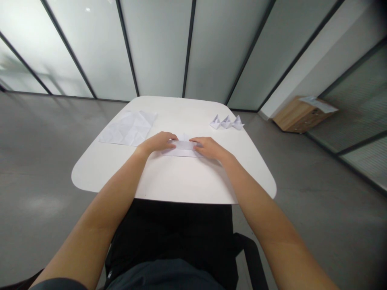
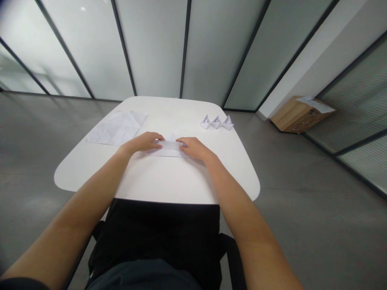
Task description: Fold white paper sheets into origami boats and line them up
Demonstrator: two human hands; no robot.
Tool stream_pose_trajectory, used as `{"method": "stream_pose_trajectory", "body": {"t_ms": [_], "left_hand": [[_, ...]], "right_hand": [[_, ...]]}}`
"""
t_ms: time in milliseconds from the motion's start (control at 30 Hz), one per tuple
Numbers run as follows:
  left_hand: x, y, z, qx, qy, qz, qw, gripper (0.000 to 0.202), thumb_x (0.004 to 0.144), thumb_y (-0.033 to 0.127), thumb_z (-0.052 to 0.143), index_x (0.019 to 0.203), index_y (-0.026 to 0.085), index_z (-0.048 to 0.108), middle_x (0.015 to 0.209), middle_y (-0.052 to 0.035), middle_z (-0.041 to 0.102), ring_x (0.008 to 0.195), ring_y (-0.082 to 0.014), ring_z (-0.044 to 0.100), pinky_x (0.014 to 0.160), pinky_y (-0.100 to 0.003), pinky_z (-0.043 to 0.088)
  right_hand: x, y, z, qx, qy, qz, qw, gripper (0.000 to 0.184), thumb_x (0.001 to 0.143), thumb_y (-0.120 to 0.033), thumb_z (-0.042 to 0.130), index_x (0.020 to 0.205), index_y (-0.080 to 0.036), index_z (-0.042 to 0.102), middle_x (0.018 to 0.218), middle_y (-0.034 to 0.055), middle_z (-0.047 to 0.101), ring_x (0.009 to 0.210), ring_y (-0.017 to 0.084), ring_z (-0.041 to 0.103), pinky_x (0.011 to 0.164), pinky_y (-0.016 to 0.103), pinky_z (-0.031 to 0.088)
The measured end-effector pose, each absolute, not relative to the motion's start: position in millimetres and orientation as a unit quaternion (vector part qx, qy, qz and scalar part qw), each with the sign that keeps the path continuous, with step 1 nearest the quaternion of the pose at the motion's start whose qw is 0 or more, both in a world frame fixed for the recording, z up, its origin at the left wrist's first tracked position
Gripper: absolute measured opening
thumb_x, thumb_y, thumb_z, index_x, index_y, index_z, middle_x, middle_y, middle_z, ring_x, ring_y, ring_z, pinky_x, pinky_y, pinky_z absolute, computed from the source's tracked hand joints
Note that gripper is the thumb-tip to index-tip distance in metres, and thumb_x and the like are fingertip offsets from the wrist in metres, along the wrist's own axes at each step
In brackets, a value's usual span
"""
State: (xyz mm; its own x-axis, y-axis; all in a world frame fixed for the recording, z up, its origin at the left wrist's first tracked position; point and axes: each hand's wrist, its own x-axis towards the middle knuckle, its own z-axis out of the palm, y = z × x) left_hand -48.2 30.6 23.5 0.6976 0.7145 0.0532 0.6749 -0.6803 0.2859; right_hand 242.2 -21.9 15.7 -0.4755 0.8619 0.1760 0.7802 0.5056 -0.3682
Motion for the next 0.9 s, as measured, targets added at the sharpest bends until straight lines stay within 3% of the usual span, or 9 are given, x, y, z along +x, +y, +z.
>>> {"method": "stream_pose_trajectory", "body": {"t_ms": [133, 600, 767, 900], "left_hand": [[-48, 32, 23, 0.91, 0.381, 0.082, 0.139, 0.045, 0.091, 0.032, 0.07, 0.136, 0.026, 0.069, 0.136, -0.0061, 0.075, 0.121, -0.0242, 0.071, 0.108, -0.034, 0.051], [-63, 38, 23, 0.906, 0.388, 0.076, 0.153, 0.048, 0.09, 0.036, 0.072, 0.137, 0.027, 0.067, 0.126, -0.0071, 0.074, 0.116, -0.0239, 0.069, 0.104, -0.034, 0.051], [-66, 38, 25, 0.918, 0.366, 0.068, 0.133, 0.029, 0.093, 0.035, 0.066, 0.117, 0.028, 0.08, 0.118, -0.0077, 0.072, 0.114, -0.0252, 0.066, 0.105, -0.036, 0.05], [-54, 29, 27, 0.897, 0.428, 0.076, 0.074, 0.023, 0.093, 0.035, 0.066, 0.106, 0.031, 0.085, 0.12, -0.0082, 0.071, 0.12, -0.0321, 0.061, 0.109, -0.047, 0.045]], "right_hand": [[250, -20, 12, -0.491, -0.839, 0.132, 0.193, 0.051, 0.097, -0.015, 0.066, 0.147, -0.023, 0.069, 0.142, 0.0088, 0.074, 0.128, 0.026, 0.072, 0.117, 0.04, 0.051], [261, -11, 6, -0.496, -0.829, 0.14, 0.217, 0.04, 0.092, -0.013, 0.075, 0.13, -0.024, 0.079, 0.127, 0.0084, 0.079, 0.11, 0.023, 0.076, 0.106, 0.038, 0.058], [261, -12, 8, -0.477, -0.855, 0.087, 0.185, 0.034, 0.095, -0.017, 0.072, 0.125, -0.027, 0.082, 0.128, 0.0081, 0.077, 0.116, 0.026, 0.071, 0.112, 0.042, 0.052], [251, -17, 11, -0.493, -0.858, 0.027, 0.141, 0.03, 0.096, -0.016, 0.069, 0.115, -0.031, 0.086, 0.13, 0.008, 0.076, 0.121, 0.032, 0.063, 0.111, 0.051, 0.048]]}}
